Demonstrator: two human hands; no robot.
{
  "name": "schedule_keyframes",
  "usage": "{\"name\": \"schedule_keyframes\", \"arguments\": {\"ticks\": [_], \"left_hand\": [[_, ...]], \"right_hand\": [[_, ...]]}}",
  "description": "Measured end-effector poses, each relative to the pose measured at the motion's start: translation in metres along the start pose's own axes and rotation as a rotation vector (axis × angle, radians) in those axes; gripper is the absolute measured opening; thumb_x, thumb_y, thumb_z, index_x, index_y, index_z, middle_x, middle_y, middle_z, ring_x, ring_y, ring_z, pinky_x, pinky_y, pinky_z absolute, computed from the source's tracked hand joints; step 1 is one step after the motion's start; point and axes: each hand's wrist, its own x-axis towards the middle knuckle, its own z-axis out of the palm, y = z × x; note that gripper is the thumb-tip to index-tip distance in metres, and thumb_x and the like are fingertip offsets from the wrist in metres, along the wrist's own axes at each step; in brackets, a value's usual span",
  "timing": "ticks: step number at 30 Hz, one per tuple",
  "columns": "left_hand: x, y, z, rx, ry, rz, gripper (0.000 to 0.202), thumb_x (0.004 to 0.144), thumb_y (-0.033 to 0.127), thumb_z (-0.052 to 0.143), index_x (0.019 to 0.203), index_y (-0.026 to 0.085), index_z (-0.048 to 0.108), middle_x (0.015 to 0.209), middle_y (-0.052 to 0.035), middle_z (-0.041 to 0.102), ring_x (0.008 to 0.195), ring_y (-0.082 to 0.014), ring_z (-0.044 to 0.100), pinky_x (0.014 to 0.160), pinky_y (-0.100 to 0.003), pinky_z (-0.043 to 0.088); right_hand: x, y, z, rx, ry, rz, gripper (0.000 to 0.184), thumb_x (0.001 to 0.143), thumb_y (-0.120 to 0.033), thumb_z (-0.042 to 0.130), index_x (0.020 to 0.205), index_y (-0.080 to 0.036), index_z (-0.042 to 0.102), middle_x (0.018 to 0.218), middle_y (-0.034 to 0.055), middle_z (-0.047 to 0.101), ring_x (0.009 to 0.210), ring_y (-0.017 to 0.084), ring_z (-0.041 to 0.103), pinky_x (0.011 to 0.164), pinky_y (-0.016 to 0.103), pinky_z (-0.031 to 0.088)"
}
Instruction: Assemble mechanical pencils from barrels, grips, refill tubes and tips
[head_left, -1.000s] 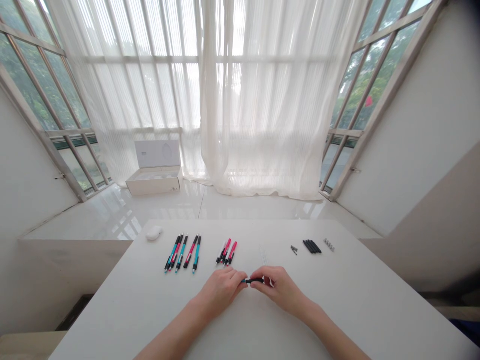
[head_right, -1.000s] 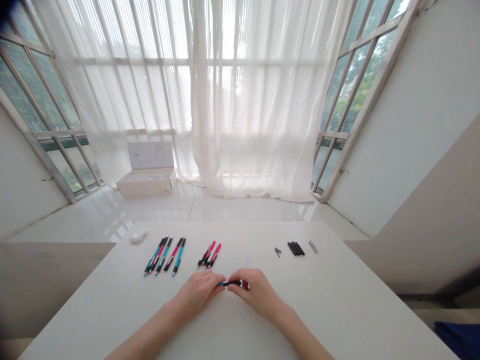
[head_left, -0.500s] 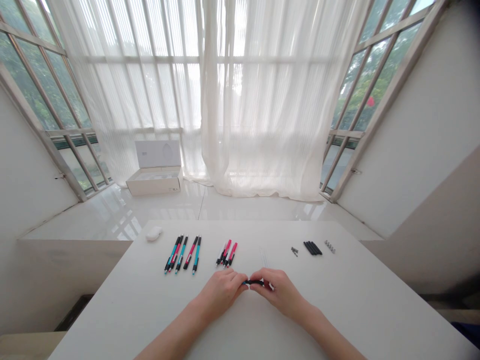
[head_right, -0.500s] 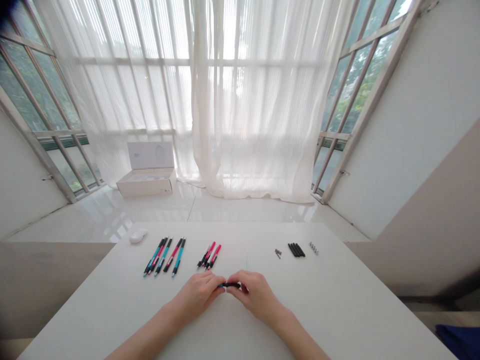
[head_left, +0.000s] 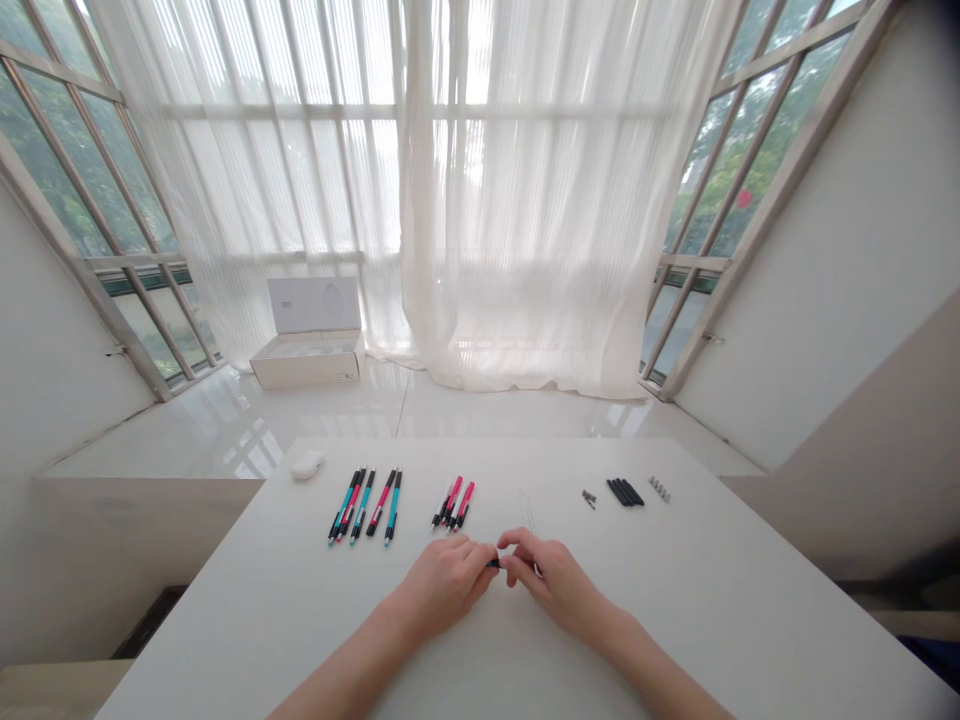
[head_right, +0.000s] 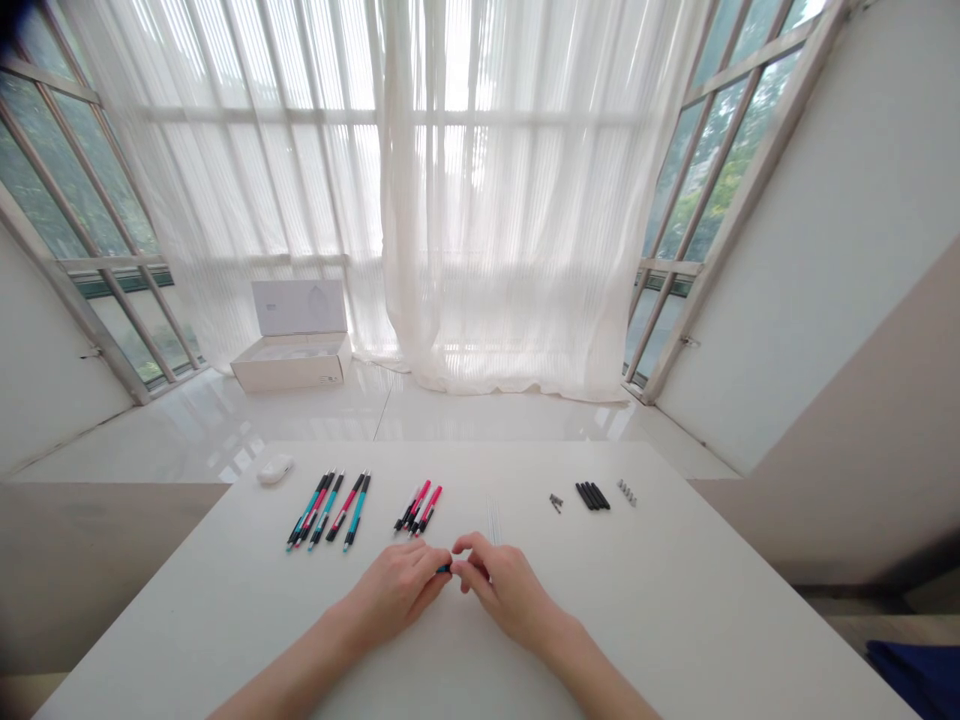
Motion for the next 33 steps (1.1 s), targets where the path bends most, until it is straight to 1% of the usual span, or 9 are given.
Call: {"name": "schedule_keyframes", "arguments": {"ticks": [3, 8, 12, 16, 18, 22, 25, 31, 33], "left_hand": [[0.0014, 0.0002, -0.002, 0.003, 0.032, -0.056, 0.02, 0.099, 0.022, 0.034, 0.095, 0.019, 0.053, 0.075, -0.0025, 0.062, 0.064, -0.0153, 0.058, 0.058, -0.025, 0.044], [0.0008, 0.0004, -0.0044, -0.027, 0.022, -0.104, 0.016, 0.099, 0.023, 0.036, 0.099, 0.019, 0.052, 0.079, -0.0029, 0.063, 0.066, -0.0164, 0.059, 0.059, -0.027, 0.044], [-0.001, 0.0008, -0.0045, -0.05, 0.009, -0.134, 0.007, 0.096, 0.024, 0.045, 0.099, 0.02, 0.049, 0.077, -0.0012, 0.062, 0.065, -0.0165, 0.059, 0.057, -0.026, 0.042], [-0.0012, 0.0012, -0.0034, -0.014, -0.001, -0.111, 0.006, 0.096, 0.021, 0.043, 0.094, 0.02, 0.049, 0.075, -0.0006, 0.06, 0.065, -0.0162, 0.059, 0.057, -0.025, 0.041], [-0.0006, 0.001, -0.0026, 0.004, -0.005, -0.093, 0.01, 0.097, 0.02, 0.04, 0.094, 0.02, 0.049, 0.077, -0.0013, 0.061, 0.066, -0.0163, 0.059, 0.057, -0.026, 0.041], [-0.0001, -0.0001, -0.0009, 0.029, -0.011, -0.078, 0.018, 0.099, 0.019, 0.033, 0.095, 0.019, 0.05, 0.079, -0.0023, 0.061, 0.067, -0.0163, 0.059, 0.058, -0.026, 0.042], [-0.0007, -0.0005, -0.0005, 0.014, -0.006, -0.096, 0.016, 0.099, 0.02, 0.035, 0.098, 0.019, 0.05, 0.08, -0.0026, 0.062, 0.068, -0.0169, 0.06, 0.059, -0.026, 0.043], [-0.001, 0.0016, -0.0019, 0.01, 0.001, -0.106, 0.009, 0.097, 0.025, 0.042, 0.095, 0.02, 0.049, 0.076, -0.0016, 0.061, 0.065, -0.0167, 0.059, 0.056, -0.026, 0.042], [-0.0006, 0.0016, -0.0018, 0.022, 0.014, -0.089, 0.014, 0.098, 0.023, 0.038, 0.094, 0.02, 0.05, 0.076, -0.0021, 0.061, 0.065, -0.016, 0.058, 0.056, -0.025, 0.042]], "right_hand": [[-0.0012, -0.0006, -0.0035, -0.036, 0.031, -0.024, 0.019, 0.09, -0.032, 0.051, 0.106, -0.023, 0.054, 0.075, -0.0016, 0.067, 0.06, 0.012, 0.057, 0.061, 0.023, 0.043], [-0.0007, 0.0004, -0.0089, -0.067, 0.032, -0.007, 0.016, 0.093, -0.032, 0.043, 0.096, -0.023, 0.057, 0.073, 0.0, 0.067, 0.06, 0.014, 0.057, 0.06, 0.024, 0.042], [-0.0001, 0.0029, -0.0097, -0.062, 0.015, -0.001, 0.026, 0.095, -0.039, 0.041, 0.086, -0.022, 0.059, 0.072, -0.0001, 0.069, 0.06, 0.013, 0.058, 0.06, 0.023, 0.041], [-0.0004, 0.0052, -0.0091, -0.135, 0.013, -0.025, 0.043, 0.098, -0.042, 0.034, 0.069, -0.021, 0.058, 0.061, -0.0009, 0.063, 0.055, 0.012, 0.053, 0.058, 0.023, 0.038], [-0.0008, 0.0046, -0.0089, -0.158, 0.021, -0.041, 0.041, 0.098, -0.042, 0.035, 0.073, -0.021, 0.061, 0.062, -0.0008, 0.063, 0.054, 0.012, 0.052, 0.058, 0.023, 0.038], [-0.0018, 0.0022, -0.0078, -0.154, 0.033, -0.075, 0.023, 0.092, -0.036, 0.047, 0.106, -0.022, 0.059, 0.081, 0.0002, 0.069, 0.055, 0.012, 0.054, 0.061, 0.023, 0.041], [-0.0018, 0.0027, -0.0074, -0.163, 0.034, -0.068, 0.02, 0.093, -0.035, 0.044, 0.098, -0.023, 0.059, 0.075, -0.0001, 0.067, 0.056, 0.013, 0.055, 0.059, 0.023, 0.041], [-0.0011, 0.0052, -0.0092, -0.168, 0.0, -0.063, 0.039, 0.098, -0.04, 0.033, 0.08, -0.021, 0.062, 0.068, 0.001, 0.067, 0.059, 0.014, 0.058, 0.059, 0.024, 0.04], [-0.0015, 0.0048, -0.0089, -0.185, -0.007, -0.071, 0.034, 0.097, -0.041, 0.037, 0.087, -0.022, 0.062, 0.07, 0.0009, 0.068, 0.058, 0.014, 0.058, 0.059, 0.024, 0.04]]}}
